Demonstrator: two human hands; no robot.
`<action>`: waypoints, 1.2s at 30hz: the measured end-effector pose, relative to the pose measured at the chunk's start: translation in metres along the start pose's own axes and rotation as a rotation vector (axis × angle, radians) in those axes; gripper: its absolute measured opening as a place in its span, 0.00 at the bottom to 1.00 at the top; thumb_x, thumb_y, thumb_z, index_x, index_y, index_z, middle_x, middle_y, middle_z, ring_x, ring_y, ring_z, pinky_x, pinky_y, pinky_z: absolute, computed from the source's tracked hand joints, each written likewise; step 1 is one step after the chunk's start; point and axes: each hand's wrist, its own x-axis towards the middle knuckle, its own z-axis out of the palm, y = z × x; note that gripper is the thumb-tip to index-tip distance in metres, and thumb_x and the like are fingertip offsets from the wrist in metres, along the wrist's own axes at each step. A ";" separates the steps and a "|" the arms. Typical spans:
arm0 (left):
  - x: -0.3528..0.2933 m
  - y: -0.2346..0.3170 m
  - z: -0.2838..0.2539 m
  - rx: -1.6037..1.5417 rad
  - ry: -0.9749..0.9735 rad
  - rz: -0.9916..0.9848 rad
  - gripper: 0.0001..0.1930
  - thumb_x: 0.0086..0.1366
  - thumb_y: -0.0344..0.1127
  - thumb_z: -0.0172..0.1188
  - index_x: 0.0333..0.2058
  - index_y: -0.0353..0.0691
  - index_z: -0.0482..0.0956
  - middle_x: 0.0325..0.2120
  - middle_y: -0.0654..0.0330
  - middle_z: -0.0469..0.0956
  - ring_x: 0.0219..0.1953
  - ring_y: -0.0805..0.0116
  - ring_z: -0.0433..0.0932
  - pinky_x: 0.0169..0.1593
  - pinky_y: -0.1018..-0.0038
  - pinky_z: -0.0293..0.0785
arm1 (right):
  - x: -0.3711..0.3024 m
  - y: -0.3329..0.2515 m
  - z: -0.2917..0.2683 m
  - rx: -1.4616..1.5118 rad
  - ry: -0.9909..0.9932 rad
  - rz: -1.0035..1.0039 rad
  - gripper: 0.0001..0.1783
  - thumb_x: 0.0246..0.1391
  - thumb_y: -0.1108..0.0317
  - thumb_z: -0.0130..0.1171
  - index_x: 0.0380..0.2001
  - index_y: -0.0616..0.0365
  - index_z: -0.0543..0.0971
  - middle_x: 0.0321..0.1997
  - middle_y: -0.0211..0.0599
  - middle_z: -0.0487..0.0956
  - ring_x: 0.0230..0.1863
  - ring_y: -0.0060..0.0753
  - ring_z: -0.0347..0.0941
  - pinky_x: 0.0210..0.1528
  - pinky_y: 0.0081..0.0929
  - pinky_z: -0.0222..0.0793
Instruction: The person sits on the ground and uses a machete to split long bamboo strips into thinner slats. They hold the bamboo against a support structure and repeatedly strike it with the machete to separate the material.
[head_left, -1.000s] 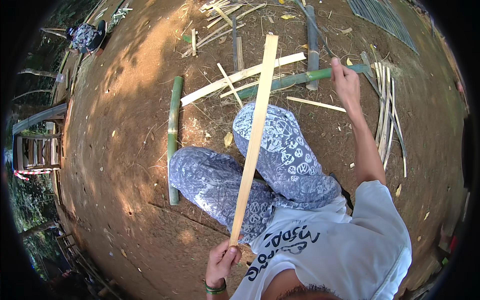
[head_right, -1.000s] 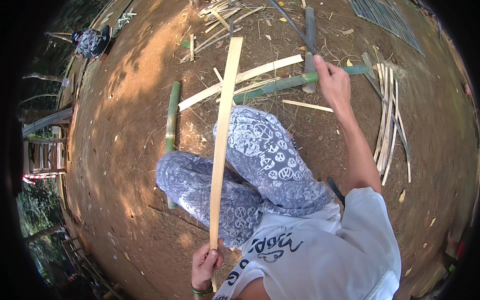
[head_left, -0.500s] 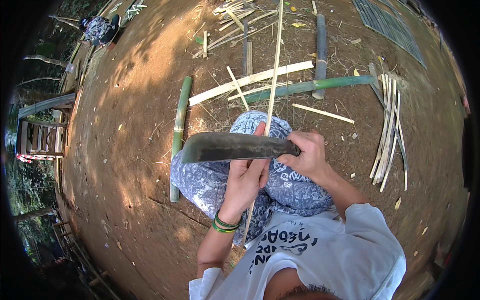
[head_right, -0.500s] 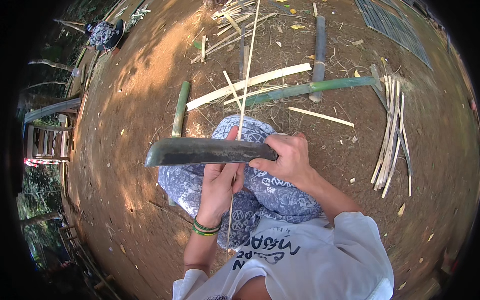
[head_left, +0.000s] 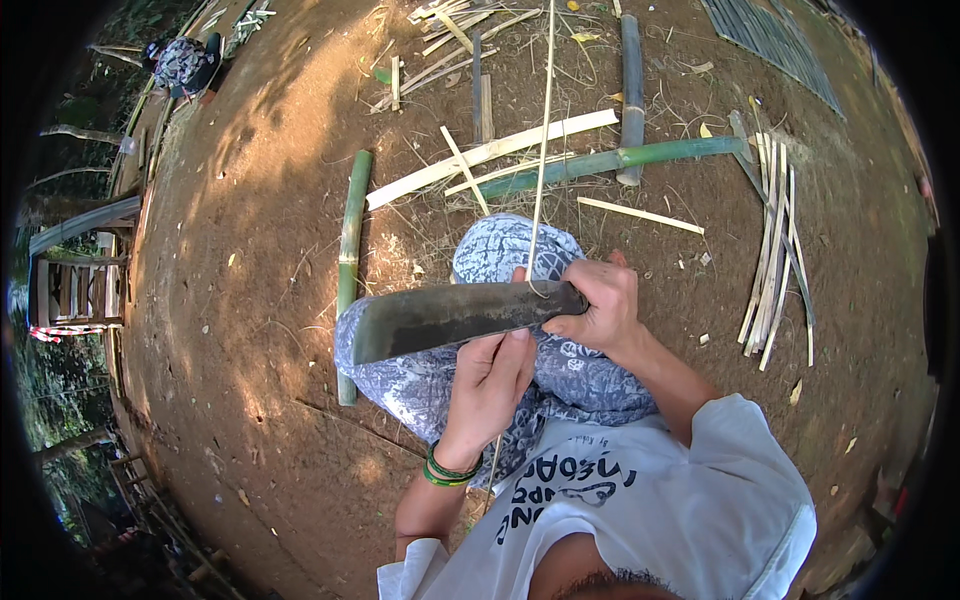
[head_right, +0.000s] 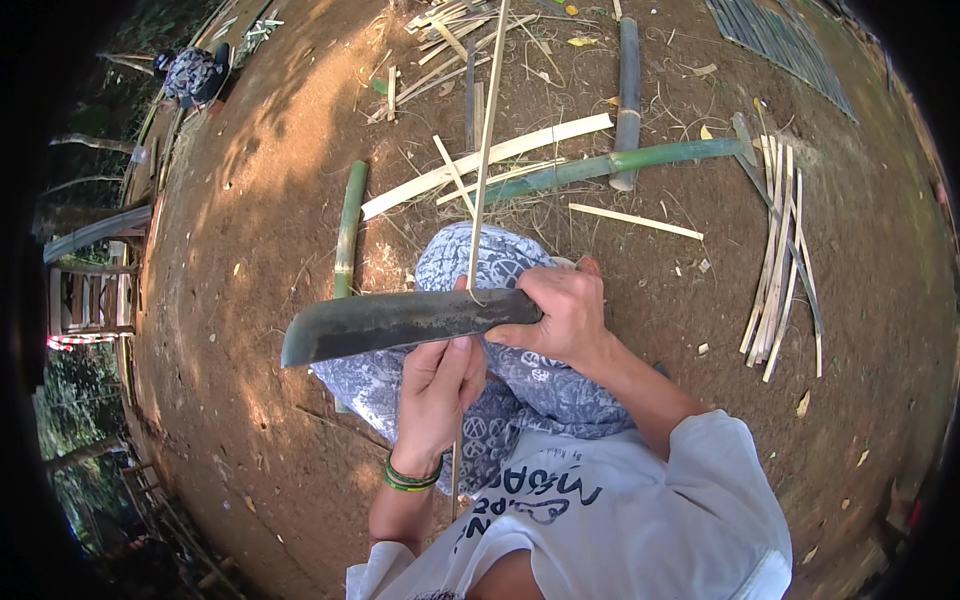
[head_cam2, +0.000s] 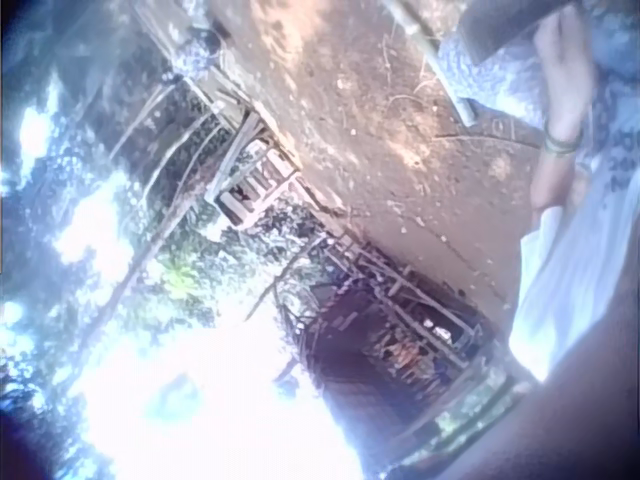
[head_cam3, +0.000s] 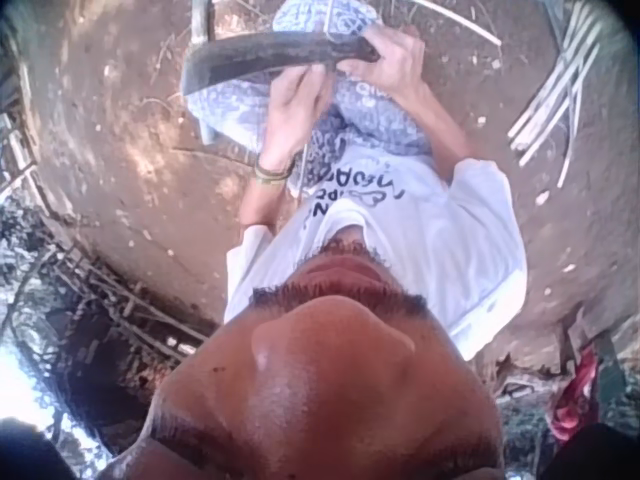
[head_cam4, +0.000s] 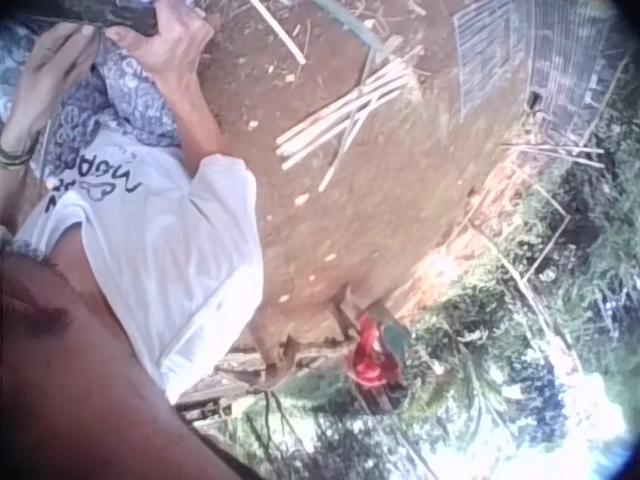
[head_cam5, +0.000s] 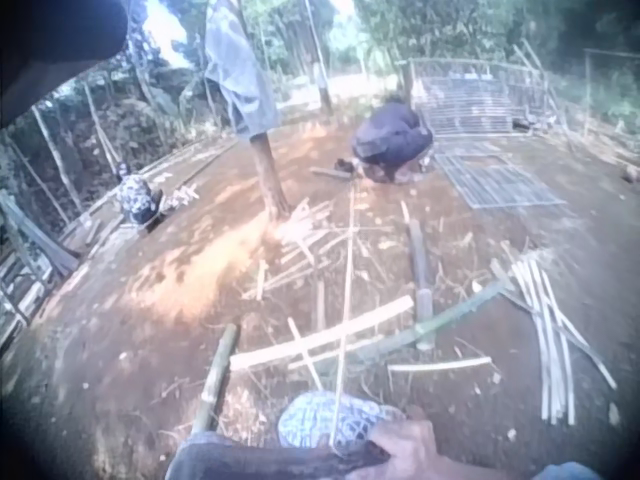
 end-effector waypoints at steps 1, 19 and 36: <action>-0.005 0.000 -0.001 0.009 -0.008 -0.004 0.26 0.78 0.31 0.43 0.71 0.36 0.54 0.19 0.74 0.58 0.17 0.86 0.54 0.20 0.85 0.51 | -0.001 -0.001 0.000 -0.008 -0.006 -0.021 0.42 0.44 0.23 0.60 0.14 0.56 0.71 0.12 0.35 0.69 0.14 0.39 0.70 0.19 0.36 0.57; -0.146 -0.040 -0.040 -0.060 0.024 -0.123 0.26 0.77 0.27 0.43 0.71 0.38 0.55 0.19 0.72 0.59 0.19 0.83 0.56 0.23 0.84 0.54 | 0.017 0.031 -0.013 0.071 -0.002 0.357 0.38 0.56 0.33 0.57 0.20 0.64 0.77 0.13 0.42 0.68 0.13 0.43 0.67 0.19 0.38 0.60; 0.014 -0.006 -0.012 -0.419 -0.073 -0.299 0.24 0.80 0.41 0.40 0.71 0.56 0.55 0.20 0.70 0.56 0.15 0.82 0.53 0.19 0.85 0.51 | 0.007 -0.005 -0.021 -0.193 -0.193 -0.003 0.36 0.43 0.30 0.66 0.13 0.55 0.73 0.13 0.36 0.72 0.15 0.39 0.73 0.18 0.37 0.59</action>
